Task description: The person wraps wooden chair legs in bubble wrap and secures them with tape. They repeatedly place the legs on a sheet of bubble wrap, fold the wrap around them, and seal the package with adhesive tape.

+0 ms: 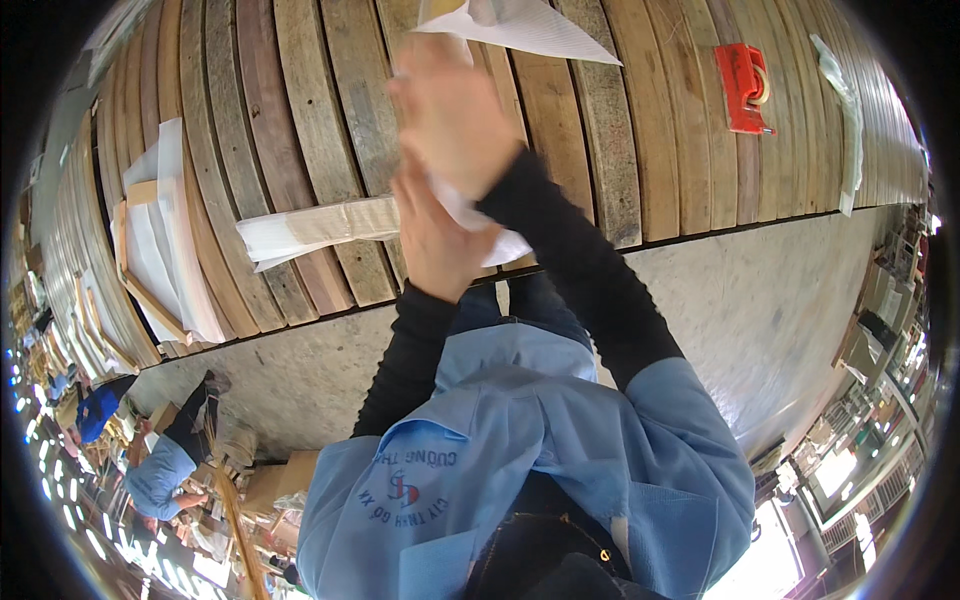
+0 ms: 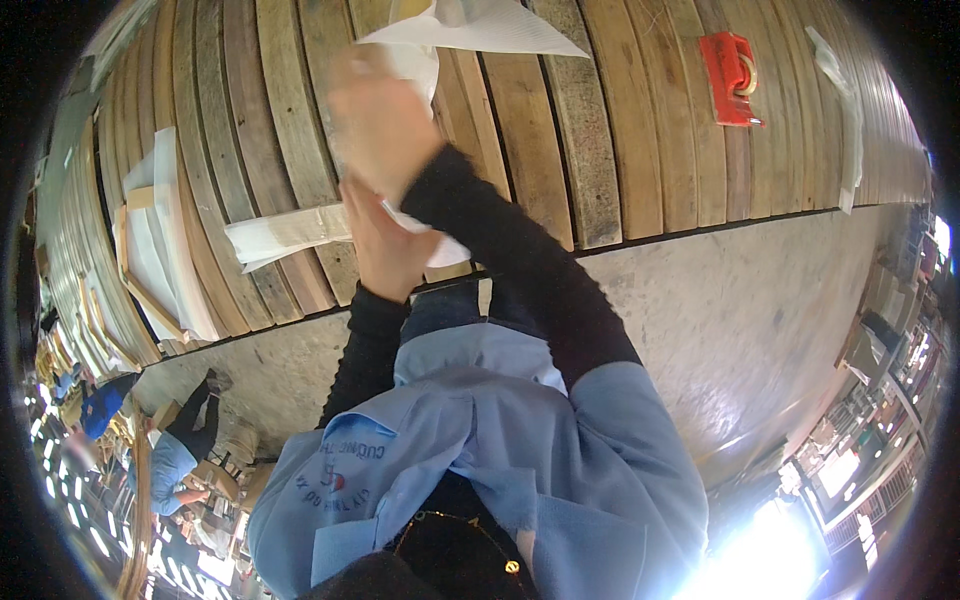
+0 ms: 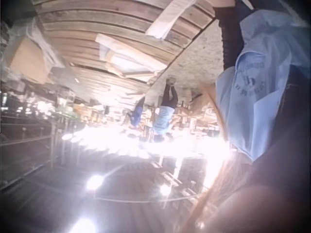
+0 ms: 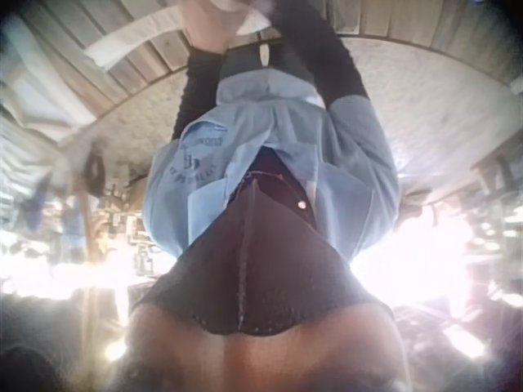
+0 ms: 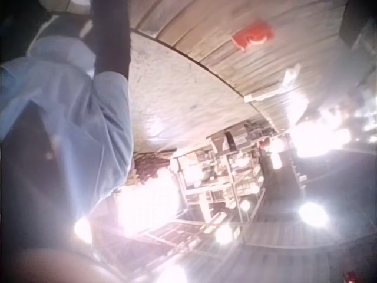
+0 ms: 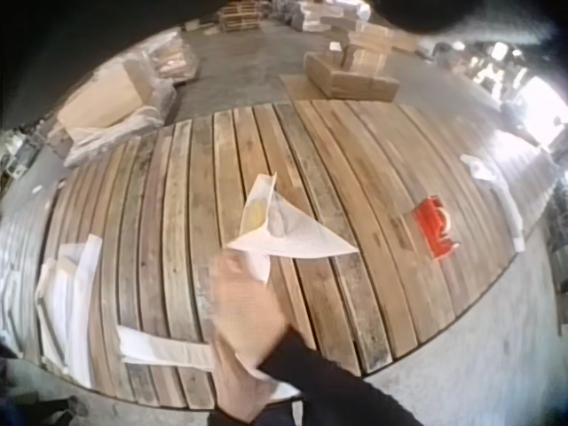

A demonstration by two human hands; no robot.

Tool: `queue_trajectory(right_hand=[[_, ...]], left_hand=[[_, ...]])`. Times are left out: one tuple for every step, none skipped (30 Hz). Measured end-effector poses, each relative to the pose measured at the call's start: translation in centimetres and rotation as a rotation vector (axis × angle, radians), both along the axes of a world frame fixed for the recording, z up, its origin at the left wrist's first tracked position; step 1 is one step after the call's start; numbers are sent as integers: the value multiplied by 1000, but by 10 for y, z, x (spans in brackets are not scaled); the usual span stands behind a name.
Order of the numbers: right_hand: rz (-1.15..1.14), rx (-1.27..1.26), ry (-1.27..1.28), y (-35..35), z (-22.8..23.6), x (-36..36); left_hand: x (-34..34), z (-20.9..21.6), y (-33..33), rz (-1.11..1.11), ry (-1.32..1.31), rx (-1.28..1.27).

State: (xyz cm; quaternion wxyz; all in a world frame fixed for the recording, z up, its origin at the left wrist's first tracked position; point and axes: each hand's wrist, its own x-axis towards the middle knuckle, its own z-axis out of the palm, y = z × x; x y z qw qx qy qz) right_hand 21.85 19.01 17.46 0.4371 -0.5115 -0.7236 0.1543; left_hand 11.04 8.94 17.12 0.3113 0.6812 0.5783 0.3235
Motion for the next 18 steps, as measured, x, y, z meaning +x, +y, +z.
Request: queue_trajectory(right_hand=[[-42,-77,-74,13,-4,-30],[-83,-150,-148,27,-6,-50],[-61,-154,-107,32,-3,-54],[-29,-160,-57,33,3,-60],[9,-161,-4,37,9,-66],[-28,-96,96,39,0,-60],[-59,-31,201,35,-18,-49],[-213,-22,283,27,-44,-39],[-383,-43,417,21,-74,-27],[-621,-69,537,22,-105,-11],[-825,-232,835,34,-137,15],[-1022,-410,1134,44,-158,38],[-889,-430,1333,52,-154,54],[-771,-441,1432,73,-141,69],[-648,-465,1530,95,-128,80],[-547,-497,1534,126,-115,90],[-476,-606,1180,156,-111,101],[-513,-599,758,193,-125,118]], left_hand=[[-2,-10,9,64,-7,19],[-17,-19,22,161,-33,23],[-35,-31,36,256,-58,23],[-63,-49,48,327,-114,-9],[-104,-79,58,346,-246,-92],[-132,-91,66,359,-307,-231],[-157,-96,72,376,-364,-368],[-172,-99,77,388,-423,-508],[-174,-97,80,398,-443,-540],[-175,-103,81,372,-366,-501],[-173,-111,79,341,-291,-467],[-171,-116,74,314,-212,-437],[-164,-112,71,302,5,-263],[-154,-101,73,322,1,-297],[-145,-85,77,346,0,-325],[-141,-76,80,367,-1,-356],[-142,-77,79,402,96,-377],[-140,-80,78,383,92,-287]])
